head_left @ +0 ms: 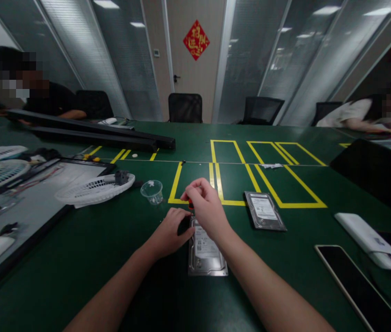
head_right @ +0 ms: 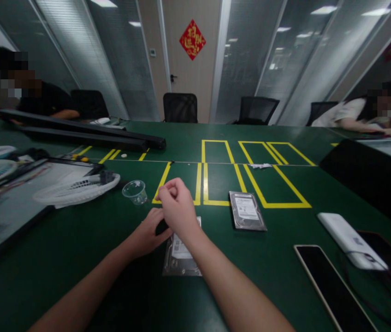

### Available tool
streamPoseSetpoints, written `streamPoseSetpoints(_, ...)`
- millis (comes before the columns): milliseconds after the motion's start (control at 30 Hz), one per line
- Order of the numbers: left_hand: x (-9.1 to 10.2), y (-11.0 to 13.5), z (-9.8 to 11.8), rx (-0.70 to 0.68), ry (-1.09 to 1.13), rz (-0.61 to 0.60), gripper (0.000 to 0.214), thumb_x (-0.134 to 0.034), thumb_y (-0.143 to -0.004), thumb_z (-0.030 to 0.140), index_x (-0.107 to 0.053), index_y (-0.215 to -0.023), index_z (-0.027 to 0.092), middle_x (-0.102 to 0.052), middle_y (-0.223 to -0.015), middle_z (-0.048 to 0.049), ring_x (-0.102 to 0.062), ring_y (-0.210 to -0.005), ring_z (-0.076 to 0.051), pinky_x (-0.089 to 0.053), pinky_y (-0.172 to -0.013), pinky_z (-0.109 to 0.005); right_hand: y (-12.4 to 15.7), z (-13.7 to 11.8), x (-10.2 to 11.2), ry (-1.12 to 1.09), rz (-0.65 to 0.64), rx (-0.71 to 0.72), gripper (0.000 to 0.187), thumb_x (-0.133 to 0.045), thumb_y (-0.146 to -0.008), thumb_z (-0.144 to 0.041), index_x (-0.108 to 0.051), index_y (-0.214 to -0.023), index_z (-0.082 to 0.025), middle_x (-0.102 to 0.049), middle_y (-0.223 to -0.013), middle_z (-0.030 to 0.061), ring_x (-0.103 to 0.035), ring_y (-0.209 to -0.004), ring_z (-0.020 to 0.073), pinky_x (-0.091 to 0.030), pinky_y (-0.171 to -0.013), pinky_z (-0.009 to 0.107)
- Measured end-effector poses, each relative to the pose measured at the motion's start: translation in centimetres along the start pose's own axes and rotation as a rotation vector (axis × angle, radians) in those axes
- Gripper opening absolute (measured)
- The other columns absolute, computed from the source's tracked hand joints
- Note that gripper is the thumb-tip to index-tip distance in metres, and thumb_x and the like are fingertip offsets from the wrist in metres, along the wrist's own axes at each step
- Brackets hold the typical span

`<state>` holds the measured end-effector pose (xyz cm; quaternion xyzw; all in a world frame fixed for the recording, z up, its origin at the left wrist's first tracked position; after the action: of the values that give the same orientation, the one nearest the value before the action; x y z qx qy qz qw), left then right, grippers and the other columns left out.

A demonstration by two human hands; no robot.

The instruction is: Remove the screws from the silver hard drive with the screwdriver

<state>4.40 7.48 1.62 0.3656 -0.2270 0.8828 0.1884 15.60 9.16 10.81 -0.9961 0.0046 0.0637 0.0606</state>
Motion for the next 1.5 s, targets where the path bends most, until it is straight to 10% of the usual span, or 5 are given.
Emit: streamPoseSetpoints(1500,0.01,0.07,-0.25,0.015,0.009,0.001,0.031,-0.071,-0.094,0.027,-0.065,-0.124,0.022,-0.069,-0.125,-0.0108,-0.060,-0.118,-0.032,-0.052,-0.103,-0.050,0.06,-0.29,0.04,0.133,-0.030,0.066,0.022,-0.056,-0.096,-0.035,-0.063,-0.080,-0.022,-0.067,-0.080,0.0006,-0.057,-0.073,0.0168,-0.043,-0.067,0.031)
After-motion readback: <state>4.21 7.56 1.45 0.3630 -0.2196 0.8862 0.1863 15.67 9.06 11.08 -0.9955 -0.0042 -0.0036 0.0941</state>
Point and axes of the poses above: each hand's wrist, its own y-axis away from the middle knuckle, its own x-axis out of the back of the hand, z = x × y, the point moved 9 cm from there along -y, towards the middle knuckle
